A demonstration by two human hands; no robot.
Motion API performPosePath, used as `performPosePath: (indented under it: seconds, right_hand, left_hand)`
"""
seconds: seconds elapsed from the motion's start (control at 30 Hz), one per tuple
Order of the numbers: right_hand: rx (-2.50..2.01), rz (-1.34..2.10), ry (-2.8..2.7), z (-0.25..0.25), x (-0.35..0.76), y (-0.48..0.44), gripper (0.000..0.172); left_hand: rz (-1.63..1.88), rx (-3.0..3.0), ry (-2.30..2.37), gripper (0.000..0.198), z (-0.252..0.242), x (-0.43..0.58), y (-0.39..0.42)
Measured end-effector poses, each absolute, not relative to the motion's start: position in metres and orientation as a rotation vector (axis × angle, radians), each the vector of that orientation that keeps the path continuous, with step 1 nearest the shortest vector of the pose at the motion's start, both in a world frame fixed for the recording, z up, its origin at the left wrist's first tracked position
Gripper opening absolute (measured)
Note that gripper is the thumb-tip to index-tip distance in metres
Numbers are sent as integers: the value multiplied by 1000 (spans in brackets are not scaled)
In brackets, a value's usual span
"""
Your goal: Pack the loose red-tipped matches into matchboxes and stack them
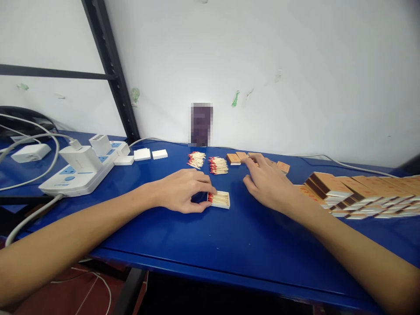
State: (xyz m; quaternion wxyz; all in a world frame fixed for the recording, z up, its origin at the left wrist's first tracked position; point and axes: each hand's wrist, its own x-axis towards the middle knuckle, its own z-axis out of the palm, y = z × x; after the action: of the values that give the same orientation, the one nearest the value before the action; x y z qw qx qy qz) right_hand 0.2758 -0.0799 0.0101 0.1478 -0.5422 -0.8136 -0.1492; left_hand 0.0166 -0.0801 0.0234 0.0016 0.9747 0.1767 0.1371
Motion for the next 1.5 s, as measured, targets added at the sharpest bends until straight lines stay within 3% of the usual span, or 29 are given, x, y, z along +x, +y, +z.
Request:
performPosePath:
  seconds: [0.1,0.2,0.4,0.6,0.77,0.87,1.03,1.27,1.5]
  right_hand:
    - [-1762,-506,-2344,6,287,-73,44]
    - [-1840,-422,-2393,5,289,-71,39]
    - [-1659,-432,-2423,13,275,-82,35]
    - [-1602,-387,-2441,9,274,-84,36]
    - [-1394,-104,-2454,13,267,-89,52]
    - [-1467,-128,-2491,16,263,-95,56]
    - [-1536,-202,-2483,15,265,-95,48]
    - [-1025,301,-2518,9,261,-98,52]
    - [-1073,470,-2501,10,263,-97,51]
  left_hand:
    - [407,3090,612,36,26,15,-80]
    - [400,3089,664,41,27,14,-80]
    - [410,3058,745,50,25,13,-79]
    - [397,3044,881,37,19,16,-75]
    - [402,3043,1094,38,17,16,-71]
    - [401,3025,1173,36,18,16,-70]
    - [411,2999,1194,35,19,16,-72]
    - [365,2928,1090,29,19,17,-73]
    - [367,2856,974,26,20,18,-78]
